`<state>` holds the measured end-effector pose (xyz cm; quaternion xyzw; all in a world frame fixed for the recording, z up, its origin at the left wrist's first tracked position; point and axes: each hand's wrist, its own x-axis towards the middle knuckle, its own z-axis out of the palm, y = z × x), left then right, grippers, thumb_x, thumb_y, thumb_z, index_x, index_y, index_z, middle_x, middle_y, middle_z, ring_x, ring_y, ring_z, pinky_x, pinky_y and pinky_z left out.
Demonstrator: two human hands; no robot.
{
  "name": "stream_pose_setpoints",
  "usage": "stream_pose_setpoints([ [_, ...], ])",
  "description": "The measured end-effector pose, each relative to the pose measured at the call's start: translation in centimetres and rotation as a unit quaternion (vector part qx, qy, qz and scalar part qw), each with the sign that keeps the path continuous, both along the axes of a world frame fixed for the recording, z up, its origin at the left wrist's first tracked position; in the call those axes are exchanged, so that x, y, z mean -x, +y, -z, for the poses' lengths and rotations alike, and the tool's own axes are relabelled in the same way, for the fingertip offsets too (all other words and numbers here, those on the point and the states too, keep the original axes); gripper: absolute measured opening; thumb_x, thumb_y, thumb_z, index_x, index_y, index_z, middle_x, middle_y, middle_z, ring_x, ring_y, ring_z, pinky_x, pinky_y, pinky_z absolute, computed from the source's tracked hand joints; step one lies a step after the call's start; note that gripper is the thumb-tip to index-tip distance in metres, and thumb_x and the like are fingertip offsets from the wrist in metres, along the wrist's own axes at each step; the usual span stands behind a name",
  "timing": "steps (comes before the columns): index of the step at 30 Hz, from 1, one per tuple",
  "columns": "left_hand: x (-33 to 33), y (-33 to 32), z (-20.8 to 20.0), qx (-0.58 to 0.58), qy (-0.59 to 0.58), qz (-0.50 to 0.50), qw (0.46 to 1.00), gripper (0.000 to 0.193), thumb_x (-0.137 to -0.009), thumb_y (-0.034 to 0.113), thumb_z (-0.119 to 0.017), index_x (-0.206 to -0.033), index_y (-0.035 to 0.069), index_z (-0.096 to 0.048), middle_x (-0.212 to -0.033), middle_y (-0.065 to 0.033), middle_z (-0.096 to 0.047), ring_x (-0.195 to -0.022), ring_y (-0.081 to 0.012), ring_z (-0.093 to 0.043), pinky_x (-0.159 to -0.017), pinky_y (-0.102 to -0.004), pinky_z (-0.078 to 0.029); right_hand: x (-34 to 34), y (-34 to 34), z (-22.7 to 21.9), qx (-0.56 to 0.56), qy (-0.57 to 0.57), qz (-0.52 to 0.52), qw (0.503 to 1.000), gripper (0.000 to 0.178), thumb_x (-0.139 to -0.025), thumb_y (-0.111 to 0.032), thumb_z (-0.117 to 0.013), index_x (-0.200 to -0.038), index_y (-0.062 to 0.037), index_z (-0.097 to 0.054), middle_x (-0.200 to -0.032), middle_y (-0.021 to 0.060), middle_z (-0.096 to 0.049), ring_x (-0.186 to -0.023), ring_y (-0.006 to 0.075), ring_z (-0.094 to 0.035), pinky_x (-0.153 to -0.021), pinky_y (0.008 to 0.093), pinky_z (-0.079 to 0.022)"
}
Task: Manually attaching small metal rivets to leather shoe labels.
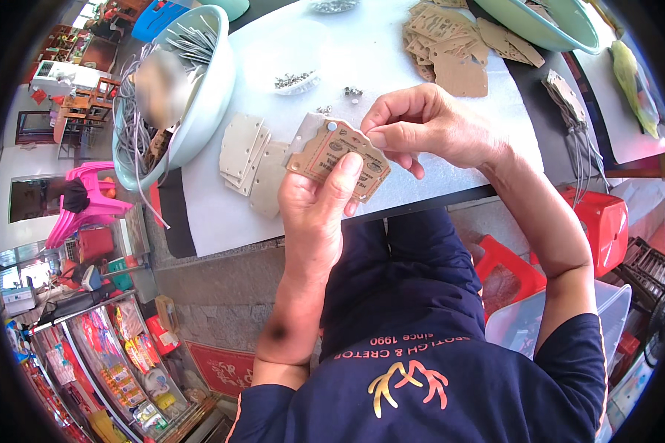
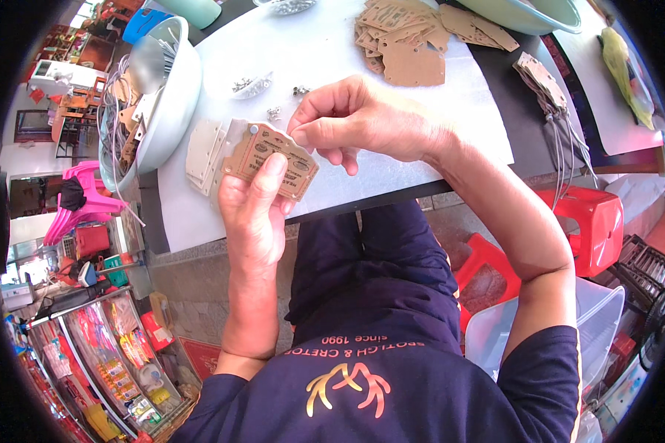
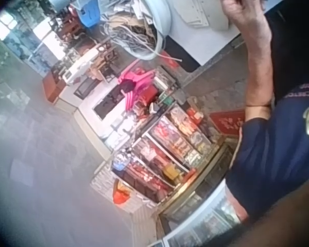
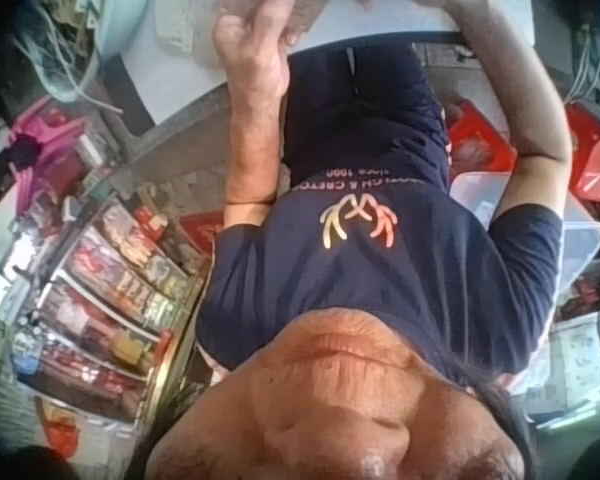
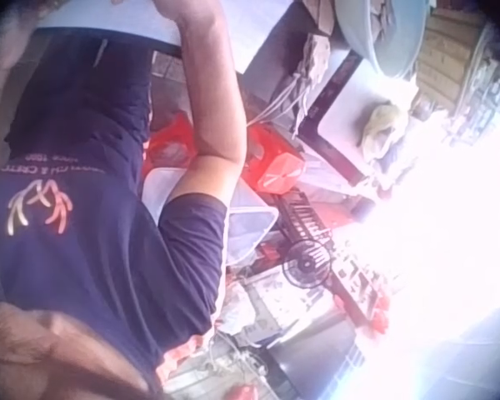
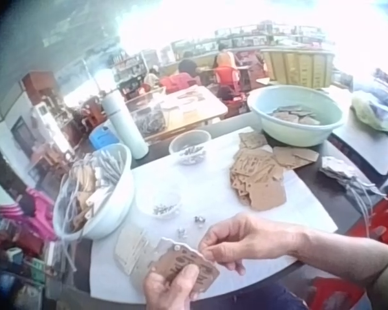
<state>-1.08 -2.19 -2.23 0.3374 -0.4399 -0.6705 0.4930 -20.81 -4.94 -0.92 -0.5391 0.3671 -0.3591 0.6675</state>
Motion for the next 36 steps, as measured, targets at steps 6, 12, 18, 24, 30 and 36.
stream_pose_setpoints([
  [6,-0.20,-0.24,0.27,0.000,0.012,0.016,1.000,0.023,-0.093,0.011,-0.061,-0.115,0.003,-0.059,-0.089,0.0003,-0.062,-0.068,-0.0014,-0.050,-0.049,-0.0173,-0.034,0.18,-0.37,0.04,0.054,0.024,-0.004,0.998,0.017,-0.092,-0.015,-0.065,-0.098,0.0007,-0.068,-0.067,-0.0015,-0.059,-0.057,0.0036,-0.055,-0.051,0.0184,-0.047],
  [12,-0.29,-0.14,0.04,-0.014,-0.012,0.017,1.000,0.025,-0.091,0.012,-0.060,-0.114,0.002,-0.058,-0.091,-0.0021,-0.061,-0.068,-0.0046,-0.052,-0.049,-0.0191,-0.036,0.24,-0.28,-0.01,0.062,0.033,-0.015,0.997,0.021,-0.091,-0.020,-0.063,-0.099,-0.0010,-0.068,-0.070,-0.0018,-0.058,-0.060,0.0056,-0.056,-0.053,0.0210,-0.048],
  [18,-0.24,-0.12,0.15,-0.009,-0.023,0.015,1.000,0.023,-0.091,0.012,-0.060,-0.112,0.003,-0.059,-0.088,-0.0021,-0.062,-0.065,-0.0042,-0.052,-0.048,-0.0190,-0.035,0.13,-0.29,-0.12,0.051,0.043,-0.011,0.998,0.016,-0.090,-0.014,-0.066,-0.097,0.0003,-0.067,-0.067,-0.0015,-0.059,-0.057,0.0042,-0.056,-0.051,0.0185,-0.047],
  [24,-0.57,-0.13,0.25,0.005,-0.030,0.025,0.999,0.025,-0.092,0.008,-0.062,-0.116,0.001,-0.059,-0.086,0.0000,-0.062,-0.062,-0.0013,-0.048,-0.048,-0.0174,-0.036,0.31,-0.25,-0.30,0.044,0.056,-0.023,0.997,0.016,-0.090,-0.013,-0.063,-0.096,0.0014,-0.066,-0.067,0.0001,-0.060,-0.056,0.0052,-0.056,-0.052,0.0196,-0.046],
  [30,-0.31,0.07,0.12,0.010,-0.044,-0.001,0.999,0.026,-0.092,0.009,-0.062,-0.117,0.001,-0.059,-0.085,0.0000,-0.062,-0.062,-0.0015,-0.049,-0.049,-0.0177,-0.036,0.45,-0.07,-0.27,0.038,0.036,-0.013,0.999,0.021,-0.090,-0.018,-0.063,-0.097,0.0020,-0.066,-0.067,0.0012,-0.060,-0.057,0.0070,-0.057,-0.052,0.0214,-0.047],
  [36,-0.35,-0.06,0.22,0.007,-0.035,0.002,0.999,0.026,-0.092,0.010,-0.062,-0.117,0.002,-0.058,-0.087,-0.0001,-0.062,-0.063,-0.0016,-0.049,-0.049,-0.0179,-0.036,0.30,0.00,-0.12,0.033,0.052,-0.023,0.998,0.025,-0.092,-0.021,-0.063,-0.100,0.0023,-0.066,-0.067,0.0008,-0.059,-0.058,0.0070,-0.057,-0.052,0.0213,-0.048],
])
